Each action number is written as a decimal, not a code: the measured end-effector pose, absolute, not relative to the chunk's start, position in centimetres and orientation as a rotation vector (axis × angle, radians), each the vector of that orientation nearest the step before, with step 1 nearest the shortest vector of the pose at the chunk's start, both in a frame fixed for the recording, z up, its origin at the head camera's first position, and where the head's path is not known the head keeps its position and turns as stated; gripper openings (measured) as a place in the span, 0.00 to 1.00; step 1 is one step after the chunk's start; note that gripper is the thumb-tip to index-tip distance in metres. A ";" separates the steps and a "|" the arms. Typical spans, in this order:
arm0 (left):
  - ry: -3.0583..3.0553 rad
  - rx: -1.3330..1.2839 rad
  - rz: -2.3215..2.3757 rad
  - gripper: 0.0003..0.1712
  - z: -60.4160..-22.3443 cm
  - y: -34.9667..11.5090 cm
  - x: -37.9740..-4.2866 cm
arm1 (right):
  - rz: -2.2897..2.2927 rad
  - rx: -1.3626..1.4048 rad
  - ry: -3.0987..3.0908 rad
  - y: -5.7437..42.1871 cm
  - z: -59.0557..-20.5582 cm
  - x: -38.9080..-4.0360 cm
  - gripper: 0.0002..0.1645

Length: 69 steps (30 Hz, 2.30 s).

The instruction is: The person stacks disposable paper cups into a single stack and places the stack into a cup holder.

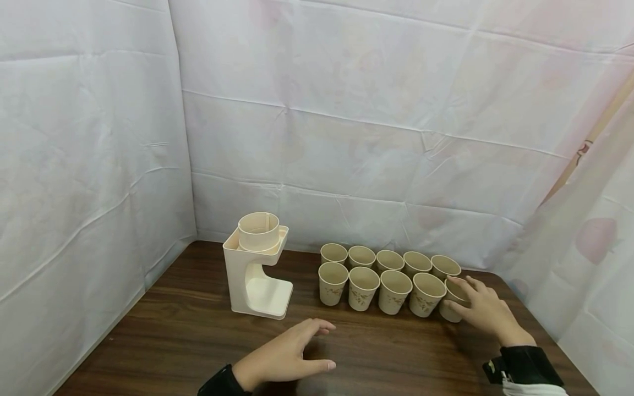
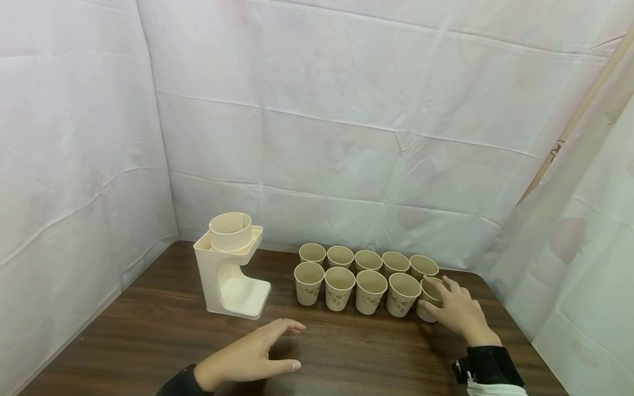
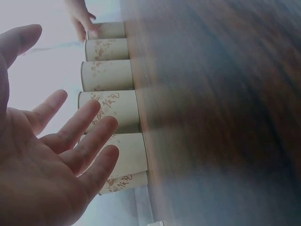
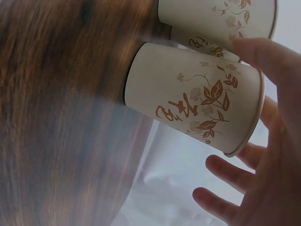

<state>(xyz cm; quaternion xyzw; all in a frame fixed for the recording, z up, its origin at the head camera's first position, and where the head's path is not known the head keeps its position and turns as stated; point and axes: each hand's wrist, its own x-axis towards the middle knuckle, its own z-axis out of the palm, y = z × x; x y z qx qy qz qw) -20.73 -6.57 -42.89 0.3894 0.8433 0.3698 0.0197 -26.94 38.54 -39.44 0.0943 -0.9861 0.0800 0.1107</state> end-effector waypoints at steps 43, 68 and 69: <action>2.632 1.117 1.162 0.37 -42.7 -7.7 -21.7 | 0.280 0.449 -2.715 32.5 -37.5 -20.6 0.40; 2.635 1.078 1.151 0.36 -43.0 -9.4 -21.8 | 0.314 0.744 -2.613 26.1 -38.6 -19.1 0.40; 2.638 1.079 1.150 0.36 -43.0 -9.4 -21.8 | 0.322 0.761 -2.605 25.9 -38.7 -19.1 0.39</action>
